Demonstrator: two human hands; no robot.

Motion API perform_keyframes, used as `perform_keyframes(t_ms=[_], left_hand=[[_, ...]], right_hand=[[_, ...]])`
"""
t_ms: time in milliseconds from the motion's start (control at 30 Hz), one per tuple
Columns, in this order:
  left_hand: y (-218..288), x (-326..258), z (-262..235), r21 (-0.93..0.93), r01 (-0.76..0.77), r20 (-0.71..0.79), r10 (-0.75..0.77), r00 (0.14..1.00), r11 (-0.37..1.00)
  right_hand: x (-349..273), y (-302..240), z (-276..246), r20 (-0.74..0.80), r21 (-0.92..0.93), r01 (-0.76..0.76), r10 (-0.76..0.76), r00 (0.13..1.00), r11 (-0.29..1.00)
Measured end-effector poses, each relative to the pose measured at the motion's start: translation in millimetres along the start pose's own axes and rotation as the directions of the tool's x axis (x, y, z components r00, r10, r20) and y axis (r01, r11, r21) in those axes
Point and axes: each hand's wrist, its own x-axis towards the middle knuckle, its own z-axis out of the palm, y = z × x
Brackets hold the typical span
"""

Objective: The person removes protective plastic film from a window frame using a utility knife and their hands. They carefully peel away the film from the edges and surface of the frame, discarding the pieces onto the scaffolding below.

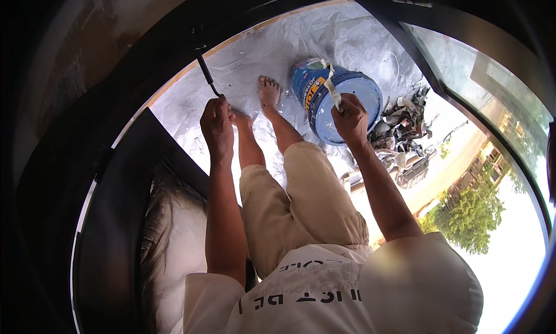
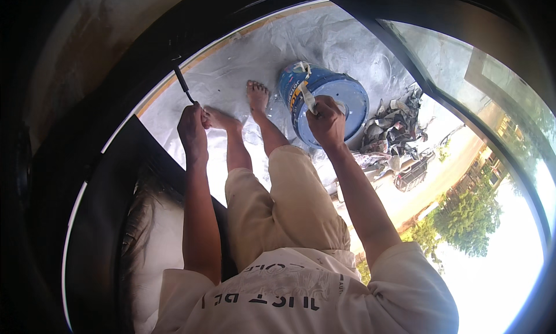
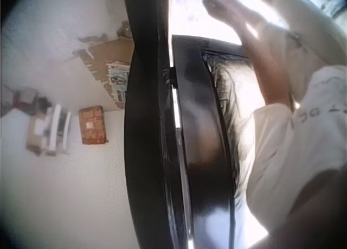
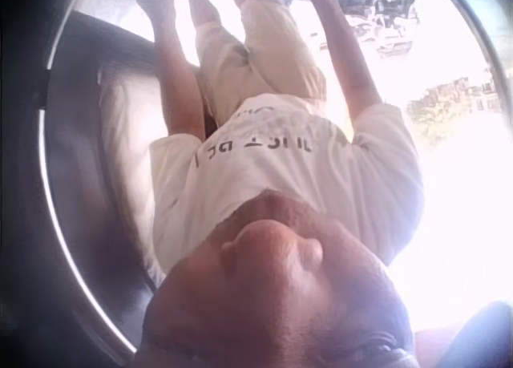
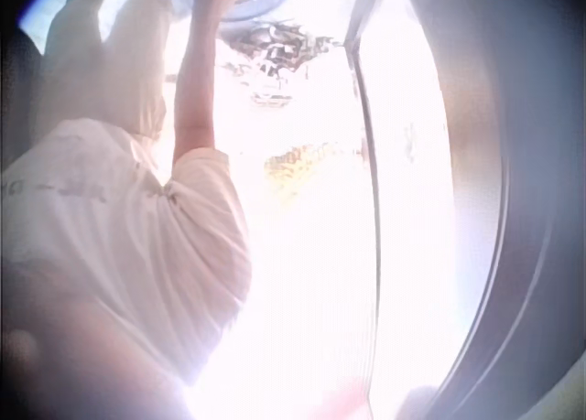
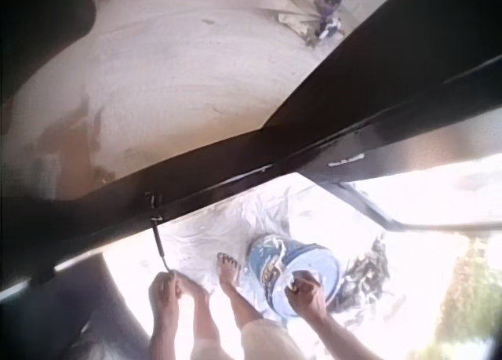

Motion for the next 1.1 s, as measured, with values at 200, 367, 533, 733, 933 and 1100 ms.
perform_keyframes(t_ms=[200,367,533,733,933,1100], left_hand=[[5,-6,13,-0.070,0.102,0.021,-0.101,0.995,0.992],[-5,-2,34,-0.280,0.138,0.193,-0.085,0.978,0.950],[1,-8,44,-0.511,0.208,0.300,-0.054,0.953,0.834],[-2,-14,60,-0.551,0.036,0.102,0.024,0.994,0.834],[18,-17,64,-0.379,0.090,0.138,-0.040,0.990,0.921],[21,-16,65,-0.063,0.069,0.026,-0.068,0.997,0.996]], right_hand=[[-36,34,-10,0.202,-0.415,-0.159,0.261,0.944,0.896],[-25,-61,8,0.286,0.174,0.309,-0.348,0.893,0.935],[17,-127,59,-0.052,0.426,0.420,-0.442,0.896,0.801],[23,-123,68,0.280,0.200,-0.140,0.080,0.957,0.970],[14,-130,93,0.364,0.625,-0.592,0.481,0.798,0.509],[13,-152,91,0.371,0.697,-0.629,0.578,0.727,0.344]])
